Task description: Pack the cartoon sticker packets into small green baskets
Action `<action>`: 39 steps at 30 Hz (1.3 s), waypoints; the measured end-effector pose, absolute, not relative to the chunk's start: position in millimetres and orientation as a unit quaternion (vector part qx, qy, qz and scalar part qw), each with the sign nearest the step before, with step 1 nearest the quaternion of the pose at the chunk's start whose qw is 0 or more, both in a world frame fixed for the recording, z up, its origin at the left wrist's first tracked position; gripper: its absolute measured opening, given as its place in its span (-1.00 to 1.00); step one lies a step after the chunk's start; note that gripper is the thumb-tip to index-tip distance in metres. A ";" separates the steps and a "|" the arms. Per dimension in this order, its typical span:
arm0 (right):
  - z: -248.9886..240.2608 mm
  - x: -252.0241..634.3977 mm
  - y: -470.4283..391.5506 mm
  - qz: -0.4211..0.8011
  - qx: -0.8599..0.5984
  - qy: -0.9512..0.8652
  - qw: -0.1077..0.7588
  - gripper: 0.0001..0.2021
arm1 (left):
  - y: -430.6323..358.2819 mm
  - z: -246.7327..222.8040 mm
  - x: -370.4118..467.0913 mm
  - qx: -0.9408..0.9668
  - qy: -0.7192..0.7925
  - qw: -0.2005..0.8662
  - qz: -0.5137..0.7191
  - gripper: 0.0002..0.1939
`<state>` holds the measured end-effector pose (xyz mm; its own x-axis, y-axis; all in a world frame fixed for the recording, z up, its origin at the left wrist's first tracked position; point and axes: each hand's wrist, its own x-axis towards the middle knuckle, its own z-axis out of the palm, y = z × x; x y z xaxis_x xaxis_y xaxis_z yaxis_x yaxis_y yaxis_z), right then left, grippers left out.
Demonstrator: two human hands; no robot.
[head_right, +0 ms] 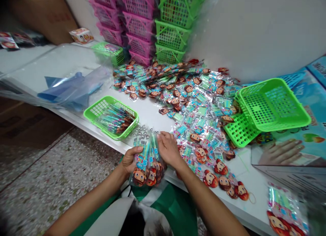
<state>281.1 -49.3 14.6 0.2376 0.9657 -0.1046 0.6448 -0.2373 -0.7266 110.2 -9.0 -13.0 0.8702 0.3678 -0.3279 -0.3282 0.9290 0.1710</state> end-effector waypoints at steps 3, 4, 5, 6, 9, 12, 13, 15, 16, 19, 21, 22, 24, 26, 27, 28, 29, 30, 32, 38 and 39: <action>24.1 291.4 -53.8 0.447 -0.674 -0.512 0.289 -0.41 | -12.3 -17.0 102.4 0.061 0.174 0.970 0.160 -0.49; 28.7 295.0 -52.7 0.512 -0.634 -0.487 0.315 -0.37 | -15.0 -17.2 100.6 0.064 0.169 0.972 0.152 -0.47; 33.3 297.9 -49.8 0.569 -0.587 -0.459 0.349 -0.34 | -18.3 -16.6 99.7 0.066 0.164 0.974 0.145 -0.45; 37.6 299.8 -45.5 0.615 -0.539 -0.430 0.383 -0.33 | -22.3 -15.5 99.6 0.069 0.158 0.975 0.138 -0.42; 45.4 298.3 -30.2 0.725 -0.414 -0.363 0.414 -0.27 | -34.9 -9.7 103.3 0.077 0.140 0.980 0.121 -0.36; 45.6 291.3 -27.6 0.792 -0.335 -0.340 0.380 -0.20 | -43.9 -4.8 106.6 0.085 0.123 0.981 0.121 -0.33; 44.7 289.1 -30.8 0.794 -0.333 -0.340 0.378 -0.18 | -45.9 -4.1 106.7 0.087 0.119 0.981 0.123 -0.33; 42.6 286.1 -39.9 0.769 -0.375 -0.367 0.364 -0.20 | -48.5 -4.3 105.8 0.087 0.117 0.980 0.132 -0.33; 41.8 285.8 -43.8 0.749 -0.404 -0.397 0.343 -0.23 | -49.3 -4.8 105.2 0.085 0.118 0.980 0.135 -0.34; 40.4 291.8 -42.4 0.672 -0.470 -0.508 0.264 -0.28 | -49.3 -6.7 103.7 0.078 0.126 0.979 0.140 -0.32; 39.0 302.9 -28.2 0.537 -0.577 -0.581 0.203 -0.30 | -47.2 -7.6 103.1 0.078 0.133 0.977 0.150 -0.32; 37.8 310.2 -17.9 0.437 -0.648 -0.602 0.165 -0.35 | -45.7 -8.0 102.9 0.078 0.138 0.974 0.159 -0.33; 34.1 326.3 5.4 0.237 -0.760 -0.599 0.089 -0.48 | -42.5 -8.9 102.5 0.073 0.148 0.970 0.178 -0.40; 29.4 341.4 27.9 0.136 -0.804 -0.577 0.044 -0.54 | -39.4 -9.7 102.2 0.065 0.164 0.966 0.191 -0.46; 27.2 347.8 37.6 0.125 -0.809 -0.573 0.034 -0.57 | -38.0 -10.1 102.1 0.062 0.174 0.963 0.196 -0.48; 25.4 353.3 45.8 0.115 -0.811 -0.573 0.022 -0.62 | -36.5 -10.4 101.8 0.058 0.185 0.961 0.200 -0.50; 24.6 357.9 52.3 0.108 -0.810 -0.576 0.009 -0.67 | -35.0 -10.8 101.4 0.055 0.197 0.958 0.203 -0.51; 24.8 361.9 57.1 0.105 -0.807 -0.581 0.000 -0.70 | -33.2 -11.4 100.8 0.052 0.208 0.955 0.206 -0.51; 29.4 368.3 60.7 0.101 -0.798 -0.595 -0.009 -0.70 | -28.9 -12.6 99.6 0.042 0.226 0.951 0.207 -0.54; 66.2 356.0 16.4 0.104 -0.663 -0.730 0.129 -0.66 | -12.2 -10.1 103.0 0.036 0.255 0.950 0.178 -0.71; 72.5 347.2 2.8 0.103 -0.600 -0.774 0.174 -0.66 | -10.5 -8.7 104.8 0.039 0.251 0.950 0.180 -0.75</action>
